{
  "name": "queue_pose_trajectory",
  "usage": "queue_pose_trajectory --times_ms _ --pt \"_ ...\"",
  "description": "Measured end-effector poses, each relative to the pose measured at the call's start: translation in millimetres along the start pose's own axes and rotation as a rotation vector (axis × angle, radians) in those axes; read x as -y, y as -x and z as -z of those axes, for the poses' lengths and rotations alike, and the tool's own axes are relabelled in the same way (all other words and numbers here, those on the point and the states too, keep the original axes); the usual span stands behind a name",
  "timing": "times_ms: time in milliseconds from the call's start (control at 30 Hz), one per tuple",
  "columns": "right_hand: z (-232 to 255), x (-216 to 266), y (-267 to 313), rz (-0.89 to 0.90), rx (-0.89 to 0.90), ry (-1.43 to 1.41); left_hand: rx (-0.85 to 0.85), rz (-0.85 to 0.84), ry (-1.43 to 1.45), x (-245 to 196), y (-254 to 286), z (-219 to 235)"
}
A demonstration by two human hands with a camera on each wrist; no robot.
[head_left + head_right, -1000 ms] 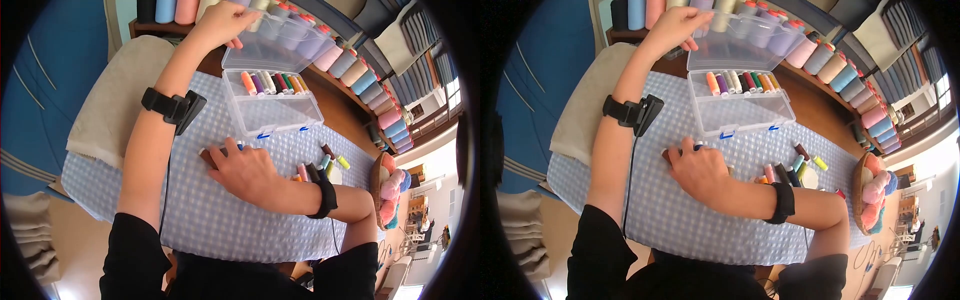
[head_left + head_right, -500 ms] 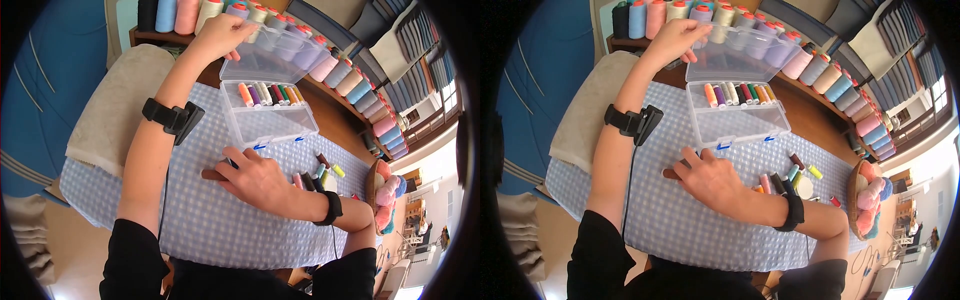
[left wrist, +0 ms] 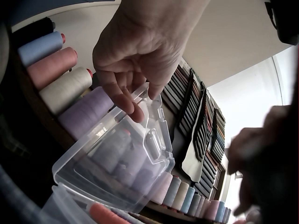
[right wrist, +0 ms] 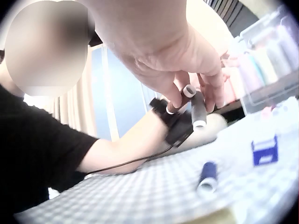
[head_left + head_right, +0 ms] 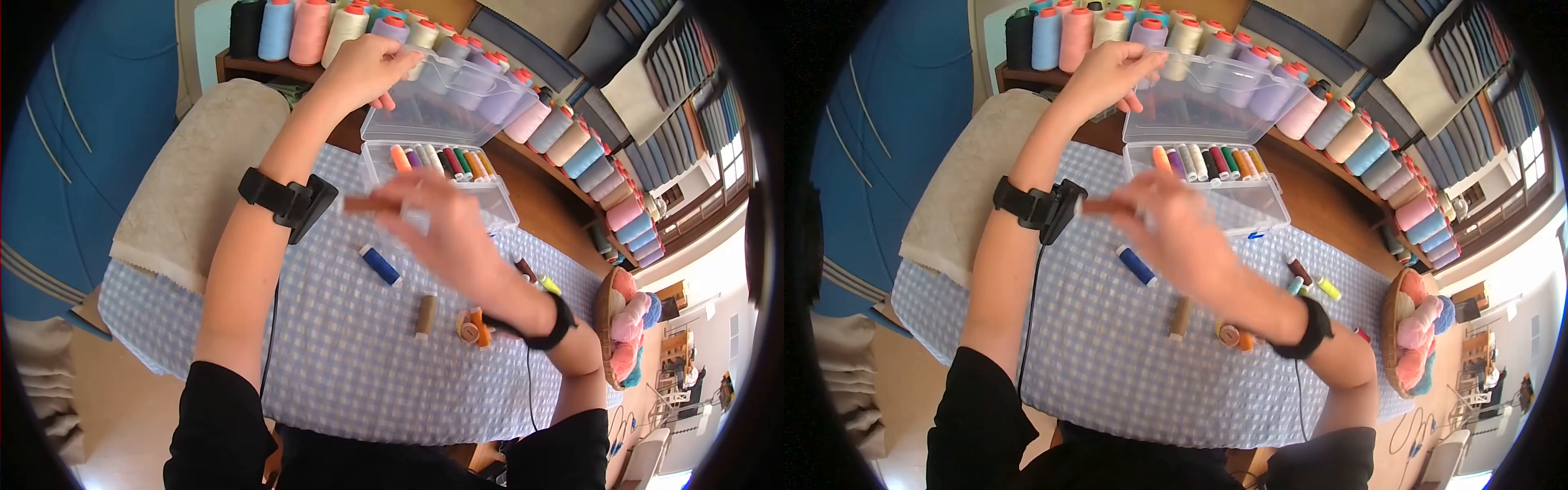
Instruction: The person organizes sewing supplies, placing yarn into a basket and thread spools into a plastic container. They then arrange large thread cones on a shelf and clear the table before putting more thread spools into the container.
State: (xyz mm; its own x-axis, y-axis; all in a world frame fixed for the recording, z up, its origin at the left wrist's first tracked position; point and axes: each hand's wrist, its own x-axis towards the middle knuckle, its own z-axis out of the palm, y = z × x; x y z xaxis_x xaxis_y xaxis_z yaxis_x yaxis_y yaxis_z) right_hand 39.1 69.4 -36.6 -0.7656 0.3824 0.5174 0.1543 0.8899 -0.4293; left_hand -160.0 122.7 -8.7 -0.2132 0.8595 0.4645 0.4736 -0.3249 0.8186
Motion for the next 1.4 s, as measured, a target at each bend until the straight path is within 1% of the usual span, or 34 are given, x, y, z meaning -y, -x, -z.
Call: queue_pose_trajectory --times_ms 33,100,133,200,233,300,333,400,433,500,533,600,633,700,733,800,833,900,1033,1100,1167,1233,1267,1333,1367,1400 --pt "3 -15 -12 0.004 -0.083 0.015 0.001 -0.001 0.010 -1 0 0" --pt "11 -35 -36 -0.166 -0.061 0.033 0.000 0.012 0.004 -2 0 0" --pt "9 -47 -44 -0.163 -0.070 0.036 -0.006 0.030 0.000 -3 0 0" --pt "-1 -68 -55 -0.287 0.015 0.071 0.007 0.023 0.012 -4 0 1" --pt "-4 -72 -57 -0.280 0.011 0.073 0.019 0.027 0.027 -4 1 1" --pt "-10 -76 -61 -0.600 0.212 -0.008 -0.005 0.008 0.040 -3 1 0" --pt "-15 -86 -58 -0.595 0.212 -0.007 -0.023 -0.006 0.057 -3 1 0" --pt "-24 -96 -48 -0.029 -0.091 0.380 -0.025 -0.008 0.050 -3 0 1" --pt "-26 -101 -45 -0.027 -0.086 0.382 -0.023 -0.008 0.042 -3 0 1" --pt "-26 -88 -44 -0.138 -0.007 0.298 -0.035 -0.014 0.039 -3 1 1" --pt "-28 -84 -44 -0.144 -0.008 0.298 -0.043 -0.024 0.032 -3 1 0" --pt "-30 -75 -45 -0.296 0.090 0.368 -0.035 -0.015 0.032 -4 1 -1" --pt "-28 -68 -46 -0.296 0.089 0.366 -0.036 -0.006 0.032 -5 1 0" --pt "-23 -54 -48 -0.321 0.155 0.347 -0.040 -0.006 0.040 -5 2 0" --pt "-24 -56 -46 -0.321 0.154 0.348 -0.042 -0.009 0.052 -6 2 0" --pt "-28 -64 -41 -0.153 0.050 0.327 -0.036 -0.006 0.051 -7 2 0" --pt "-28 -66 -38 -0.154 0.050 0.328 -0.033 0.003 0.051 -7 2 0" --pt "-26 -68 -35 -0.020 0.047 0.370 -0.034 -0.005 0.052 -5 1 0" --pt "-19 -64 -35 -0.063 0.113 0.388 -0.041 -0.010 0.035 -5 2 -1" --pt "-14 -43 -29 0.086 0.011 0.433 -0.027 -0.015 0.035 -4 0 -1" --pt "-6 -3 -10 0.089 0.217 0.482 -0.018 -0.013 0.039 -1 0 2" --pt "-8 27 21 0.150 0.372 0.538 0.041 -0.005 0.030 0 -1 2" --pt "-12 31 33 0.130 0.372 0.548 0.043 -0.001 0.037 2 -3 2" --pt "-23 32 52 0.065 0.474 0.651 0.030 0.026 -0.020 1 -3 1" --pt "-26 26 55 0.042 0.471 0.658 0.014 0.043 -0.040 0 -3 0" --pt "-28 18 54 0.063 0.441 0.657 0.030 0.036 -0.034 -1 -2 -1"
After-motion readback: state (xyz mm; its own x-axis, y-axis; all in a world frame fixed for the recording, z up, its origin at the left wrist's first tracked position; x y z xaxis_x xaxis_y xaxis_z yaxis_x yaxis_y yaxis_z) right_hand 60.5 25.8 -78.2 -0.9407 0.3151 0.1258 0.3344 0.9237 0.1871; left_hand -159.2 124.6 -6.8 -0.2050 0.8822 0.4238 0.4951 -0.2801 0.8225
